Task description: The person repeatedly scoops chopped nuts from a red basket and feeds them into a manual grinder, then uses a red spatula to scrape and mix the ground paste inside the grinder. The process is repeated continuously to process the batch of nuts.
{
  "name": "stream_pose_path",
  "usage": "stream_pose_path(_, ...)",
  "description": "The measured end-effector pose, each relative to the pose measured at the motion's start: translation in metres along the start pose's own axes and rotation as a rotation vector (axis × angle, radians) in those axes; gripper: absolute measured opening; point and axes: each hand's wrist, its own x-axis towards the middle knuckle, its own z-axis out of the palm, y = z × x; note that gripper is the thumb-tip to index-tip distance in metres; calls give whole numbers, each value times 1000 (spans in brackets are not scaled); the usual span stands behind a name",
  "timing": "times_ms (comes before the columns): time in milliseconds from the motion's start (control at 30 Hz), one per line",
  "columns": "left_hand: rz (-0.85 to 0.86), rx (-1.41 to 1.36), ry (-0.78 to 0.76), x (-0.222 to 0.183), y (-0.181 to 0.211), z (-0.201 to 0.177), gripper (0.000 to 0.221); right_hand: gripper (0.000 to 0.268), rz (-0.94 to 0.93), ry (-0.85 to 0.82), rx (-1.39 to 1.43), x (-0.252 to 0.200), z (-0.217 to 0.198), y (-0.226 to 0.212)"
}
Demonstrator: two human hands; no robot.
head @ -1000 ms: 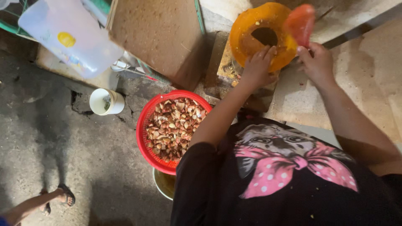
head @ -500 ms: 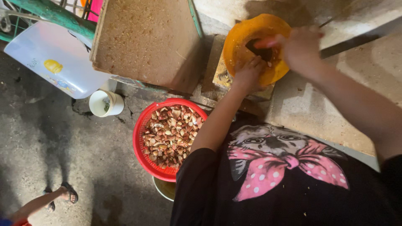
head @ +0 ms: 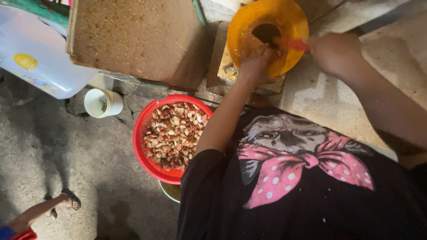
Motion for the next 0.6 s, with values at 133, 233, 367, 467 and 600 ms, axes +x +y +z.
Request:
stream_pose_path(133,55,-77,28,1,-10,8,98,34,-114,40,-304,-2,-5,-12)
stream_pose_path(233,17,-146,211,-2,-9,14,134,33,-150,205,-199,4,-5,-12)
stream_pose_path(367,95,-203,324,-6,-8,0,155,37,73,93,109,21,-13,-7)
stream_pose_path(467,80,-132,237,-9,-1,-12,157,43,-24,314,260,31,-1,-14)
stream_pose_path(600,86,98,-5,-1,9,-28,147,40,-232,530,326,38,22,-27)
